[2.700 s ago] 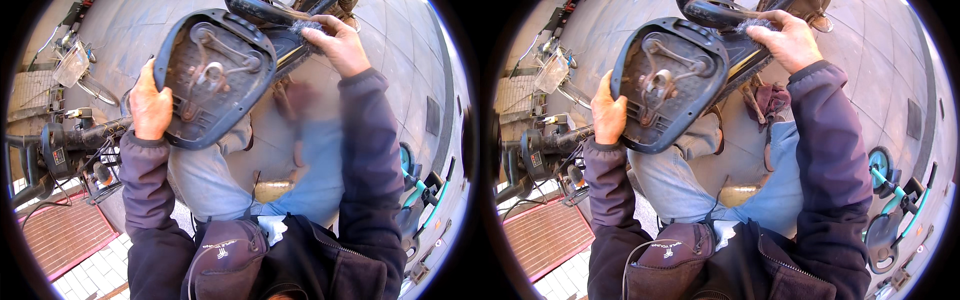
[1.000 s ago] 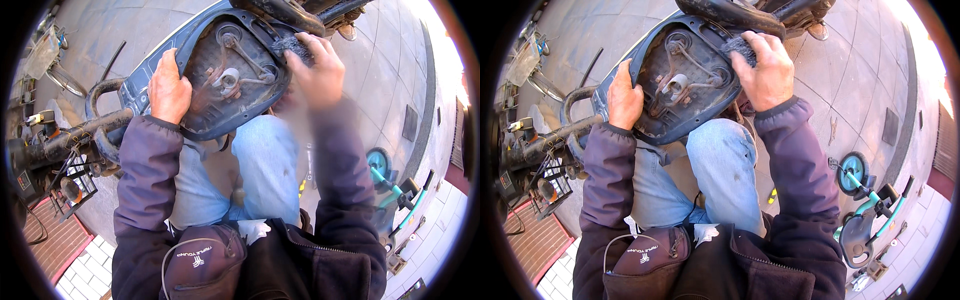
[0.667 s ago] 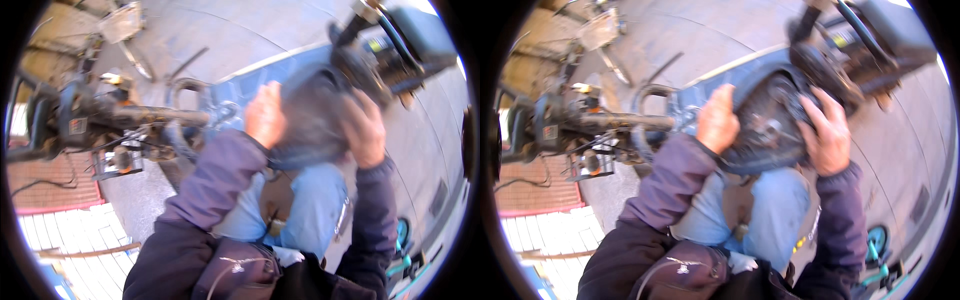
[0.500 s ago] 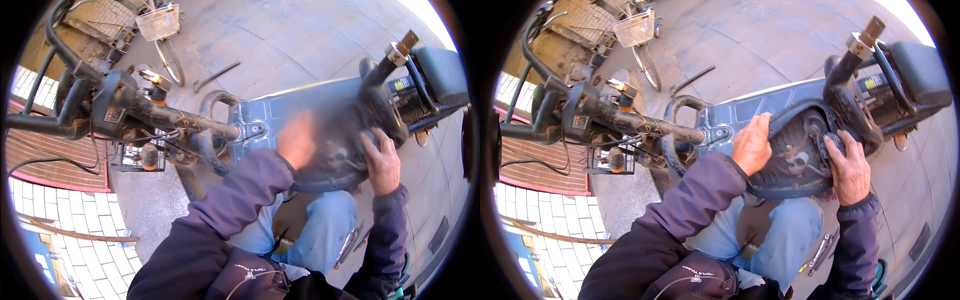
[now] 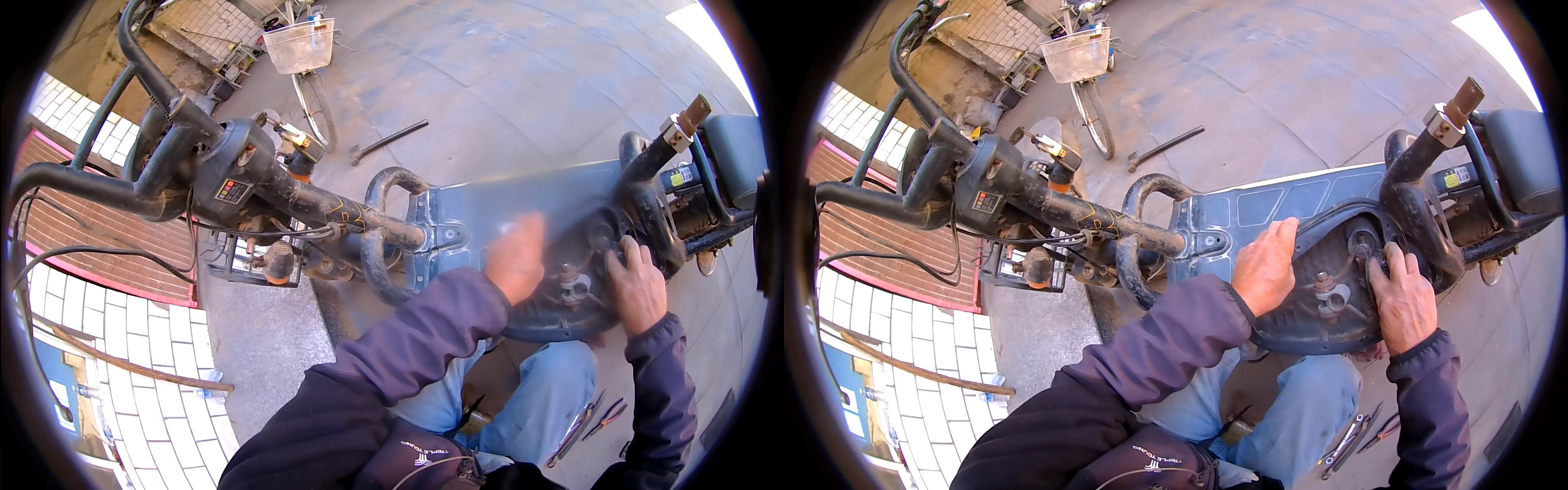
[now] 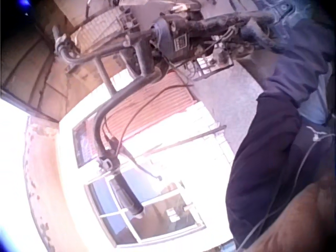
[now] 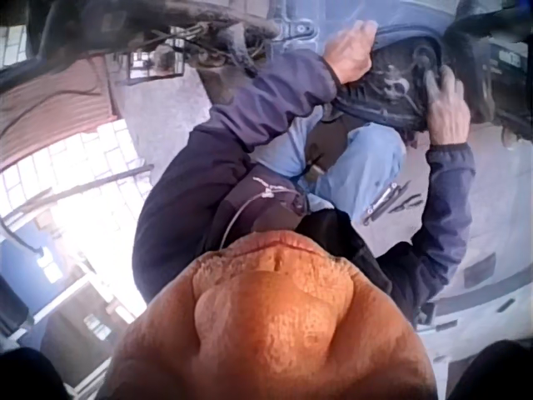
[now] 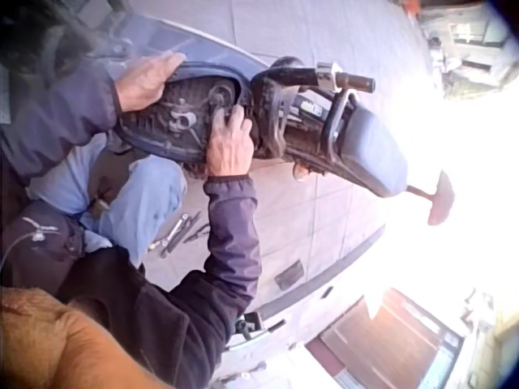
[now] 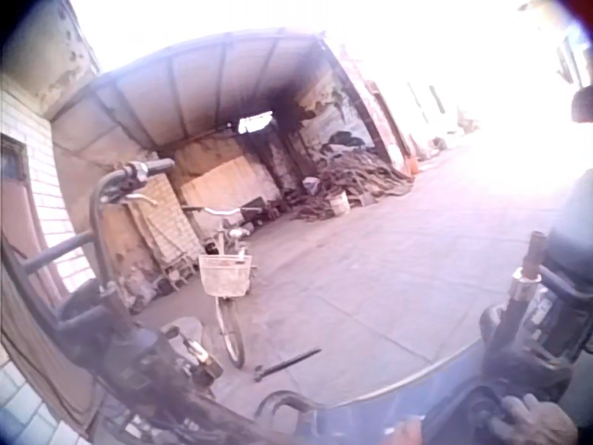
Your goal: The person scrubs a metal pipe and a blue plastic cover with a steel wool pad. They hold the pipe in one hand and scrub it with the other, then place the pipe down and scrub the plastic cover.
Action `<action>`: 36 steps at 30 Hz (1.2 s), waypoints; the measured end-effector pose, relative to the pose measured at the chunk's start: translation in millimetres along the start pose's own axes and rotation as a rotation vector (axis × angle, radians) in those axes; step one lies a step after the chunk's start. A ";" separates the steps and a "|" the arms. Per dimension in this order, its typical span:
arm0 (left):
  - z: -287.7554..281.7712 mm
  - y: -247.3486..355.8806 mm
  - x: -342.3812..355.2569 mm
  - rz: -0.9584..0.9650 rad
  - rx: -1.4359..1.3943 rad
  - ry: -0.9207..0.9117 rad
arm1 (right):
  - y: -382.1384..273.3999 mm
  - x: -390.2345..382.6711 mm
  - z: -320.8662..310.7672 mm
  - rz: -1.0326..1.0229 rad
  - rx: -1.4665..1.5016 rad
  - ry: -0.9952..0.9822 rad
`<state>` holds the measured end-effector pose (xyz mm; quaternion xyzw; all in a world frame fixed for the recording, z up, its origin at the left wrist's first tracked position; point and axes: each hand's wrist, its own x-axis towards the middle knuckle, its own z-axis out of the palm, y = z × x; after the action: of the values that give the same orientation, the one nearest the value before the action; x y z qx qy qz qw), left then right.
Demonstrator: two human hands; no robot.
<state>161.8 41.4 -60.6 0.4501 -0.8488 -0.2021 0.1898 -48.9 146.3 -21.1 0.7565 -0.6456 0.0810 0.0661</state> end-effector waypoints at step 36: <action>-3.6 3.4 -1.0 -0.003 -0.012 -0.013 | -1.2 -0.9 -23.6 0.062 0.047 -0.067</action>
<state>161.8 43.3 -56.0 0.4490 -0.8480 -0.2107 0.1867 -48.7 152.2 1.9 0.7396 -0.6686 0.0728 0.0241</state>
